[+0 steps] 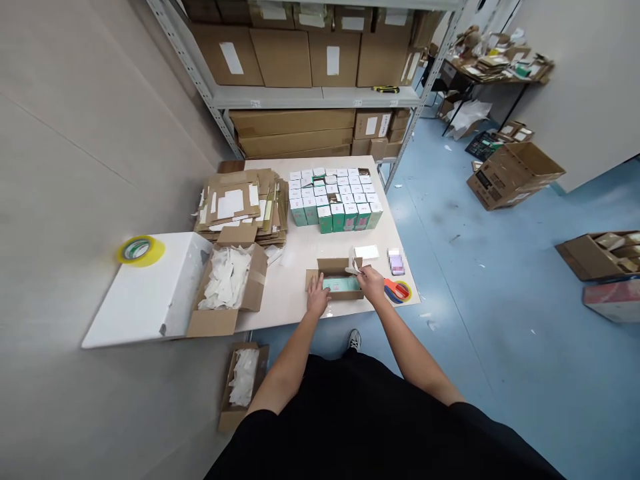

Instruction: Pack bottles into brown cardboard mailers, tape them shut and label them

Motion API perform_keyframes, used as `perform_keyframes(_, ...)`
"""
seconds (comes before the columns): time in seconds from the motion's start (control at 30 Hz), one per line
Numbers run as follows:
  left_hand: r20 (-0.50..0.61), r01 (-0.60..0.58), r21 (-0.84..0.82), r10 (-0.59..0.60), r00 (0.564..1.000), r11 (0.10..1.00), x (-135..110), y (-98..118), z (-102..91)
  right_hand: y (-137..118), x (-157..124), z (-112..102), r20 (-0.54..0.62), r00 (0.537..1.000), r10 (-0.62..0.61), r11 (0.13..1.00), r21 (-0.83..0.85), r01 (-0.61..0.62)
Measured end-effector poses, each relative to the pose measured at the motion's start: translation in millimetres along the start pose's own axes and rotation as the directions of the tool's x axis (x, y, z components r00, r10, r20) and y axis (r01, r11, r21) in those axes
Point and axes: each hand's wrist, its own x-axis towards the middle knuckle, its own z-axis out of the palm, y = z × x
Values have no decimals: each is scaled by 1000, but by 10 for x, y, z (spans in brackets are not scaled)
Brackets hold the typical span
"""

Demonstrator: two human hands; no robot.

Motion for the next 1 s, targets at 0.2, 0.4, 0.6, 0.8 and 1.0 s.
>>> perform_keyframes(0.2,-144,140,-30,-143,979,990,-188,-22,-43,-69,-13,354,461,887,-11,996,-72,50)
perform_keyframes(0.4,-155,398,-302,-456,876,866,-242,-206,-117,23,-164,402,424,905,-35,999,22,29)
perform_keyframes(0.6,-68,191,-287,-219,973,939,-227,-158,-136,277,-316,174,166,985,-34,996,86,20)
perform_keyframes(0.8,160,23,26,-27,987,999,-189,-41,-62,646,-464,102,108,979,174,967,169,-191)
perform_keyframes(1.0,178,47,125,-69,982,991,-187,-8,-76,890,-544,194,288,855,432,790,337,-512)
